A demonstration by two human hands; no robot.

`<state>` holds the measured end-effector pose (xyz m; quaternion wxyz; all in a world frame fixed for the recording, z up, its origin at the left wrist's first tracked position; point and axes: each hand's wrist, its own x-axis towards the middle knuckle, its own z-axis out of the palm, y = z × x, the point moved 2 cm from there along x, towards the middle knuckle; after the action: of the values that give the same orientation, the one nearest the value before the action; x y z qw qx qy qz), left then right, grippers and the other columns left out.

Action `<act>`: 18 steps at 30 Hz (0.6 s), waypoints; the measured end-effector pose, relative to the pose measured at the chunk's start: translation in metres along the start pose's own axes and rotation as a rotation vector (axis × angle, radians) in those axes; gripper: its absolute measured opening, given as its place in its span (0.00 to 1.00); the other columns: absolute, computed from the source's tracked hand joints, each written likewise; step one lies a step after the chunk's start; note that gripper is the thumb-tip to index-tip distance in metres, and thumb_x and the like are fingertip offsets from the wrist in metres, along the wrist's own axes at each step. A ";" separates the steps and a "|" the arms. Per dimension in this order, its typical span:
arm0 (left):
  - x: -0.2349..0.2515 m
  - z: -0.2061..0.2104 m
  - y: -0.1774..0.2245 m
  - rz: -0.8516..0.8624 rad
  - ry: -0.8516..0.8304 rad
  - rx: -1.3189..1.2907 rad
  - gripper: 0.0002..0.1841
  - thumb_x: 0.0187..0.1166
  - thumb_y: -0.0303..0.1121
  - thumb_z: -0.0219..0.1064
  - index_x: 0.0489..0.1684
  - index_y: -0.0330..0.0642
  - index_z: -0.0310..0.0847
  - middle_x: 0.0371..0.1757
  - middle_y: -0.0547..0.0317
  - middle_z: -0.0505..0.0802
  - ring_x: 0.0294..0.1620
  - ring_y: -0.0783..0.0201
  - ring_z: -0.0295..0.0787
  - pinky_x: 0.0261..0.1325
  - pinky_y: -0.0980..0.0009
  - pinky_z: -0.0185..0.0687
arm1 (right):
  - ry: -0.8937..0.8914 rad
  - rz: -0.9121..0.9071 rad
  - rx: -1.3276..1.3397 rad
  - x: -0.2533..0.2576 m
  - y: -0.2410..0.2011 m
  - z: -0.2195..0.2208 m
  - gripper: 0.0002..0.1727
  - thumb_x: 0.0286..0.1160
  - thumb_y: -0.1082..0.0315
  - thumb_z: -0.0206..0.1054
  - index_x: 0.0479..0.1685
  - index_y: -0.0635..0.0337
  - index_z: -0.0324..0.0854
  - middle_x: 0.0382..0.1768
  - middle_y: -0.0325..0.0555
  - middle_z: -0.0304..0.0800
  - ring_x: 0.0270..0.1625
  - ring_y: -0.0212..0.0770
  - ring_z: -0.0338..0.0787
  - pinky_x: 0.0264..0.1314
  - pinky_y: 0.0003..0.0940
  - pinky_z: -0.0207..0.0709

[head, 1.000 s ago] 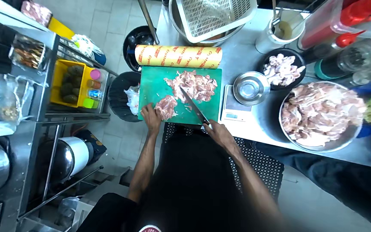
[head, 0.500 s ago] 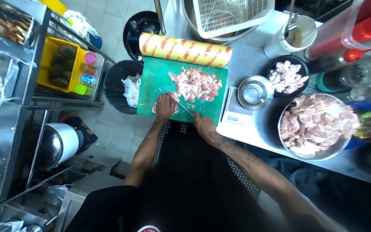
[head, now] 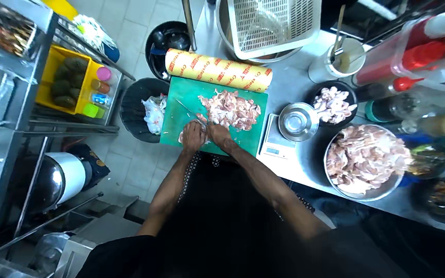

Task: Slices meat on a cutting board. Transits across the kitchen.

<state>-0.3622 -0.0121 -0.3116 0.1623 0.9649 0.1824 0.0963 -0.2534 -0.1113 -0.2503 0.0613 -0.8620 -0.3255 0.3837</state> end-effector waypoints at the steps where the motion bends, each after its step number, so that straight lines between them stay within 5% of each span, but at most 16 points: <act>1: -0.002 -0.006 0.001 -0.026 -0.004 -0.008 0.21 0.82 0.45 0.54 0.54 0.37 0.83 0.63 0.40 0.87 0.68 0.39 0.82 0.70 0.44 0.76 | -0.001 -0.018 0.016 0.000 0.007 -0.002 0.24 0.94 0.54 0.46 0.72 0.60 0.76 0.54 0.65 0.91 0.58 0.66 0.92 0.55 0.64 0.84; 4: -0.023 -0.031 0.001 -0.205 -0.017 -0.146 0.28 0.85 0.49 0.59 0.77 0.40 0.70 0.79 0.37 0.76 0.79 0.38 0.72 0.77 0.42 0.72 | -0.006 -0.059 0.077 -0.016 0.040 0.007 0.24 0.93 0.50 0.48 0.68 0.56 0.80 0.56 0.60 0.91 0.59 0.61 0.91 0.58 0.63 0.84; 6: -0.026 -0.037 -0.010 -0.391 0.084 -0.196 0.30 0.83 0.45 0.59 0.83 0.43 0.66 0.80 0.35 0.74 0.80 0.35 0.70 0.76 0.39 0.71 | 0.088 -0.054 0.158 -0.043 0.071 0.010 0.23 0.90 0.47 0.54 0.64 0.53 0.83 0.47 0.59 0.92 0.49 0.62 0.93 0.46 0.66 0.85; 9: -0.036 -0.036 -0.028 -0.542 0.092 -0.160 0.28 0.79 0.50 0.67 0.72 0.40 0.75 0.71 0.33 0.77 0.71 0.32 0.73 0.69 0.36 0.72 | 0.212 0.021 0.273 -0.084 0.097 0.005 0.22 0.90 0.46 0.55 0.56 0.56 0.83 0.35 0.59 0.90 0.37 0.62 0.92 0.37 0.65 0.84; 14: -0.023 -0.034 -0.022 -0.378 -0.091 -0.124 0.24 0.81 0.50 0.67 0.58 0.36 0.82 0.70 0.33 0.79 0.72 0.31 0.73 0.69 0.34 0.70 | 0.345 0.065 0.640 -0.137 0.103 -0.019 0.26 0.91 0.42 0.51 0.57 0.55 0.80 0.27 0.55 0.83 0.21 0.53 0.83 0.24 0.52 0.80; 17: -0.010 -0.040 -0.009 -0.262 -0.224 -0.200 0.19 0.89 0.41 0.59 0.66 0.35 0.75 0.65 0.34 0.84 0.66 0.34 0.82 0.66 0.38 0.79 | 0.301 0.064 0.828 -0.141 0.107 -0.020 0.25 0.90 0.40 0.53 0.58 0.52 0.78 0.21 0.49 0.79 0.14 0.44 0.78 0.18 0.41 0.77; 18: -0.004 -0.044 -0.005 -0.251 -0.244 -0.212 0.17 0.91 0.40 0.55 0.68 0.37 0.70 0.59 0.36 0.88 0.57 0.37 0.89 0.57 0.39 0.86 | 0.274 0.070 0.861 -0.138 0.108 -0.019 0.25 0.89 0.40 0.53 0.58 0.51 0.78 0.19 0.48 0.78 0.13 0.43 0.77 0.17 0.40 0.77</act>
<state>-0.3777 0.0027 -0.2730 0.2947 0.9166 0.2689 -0.0235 -0.2525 -0.2765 -0.1897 0.4439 -0.8112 -0.0958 0.3683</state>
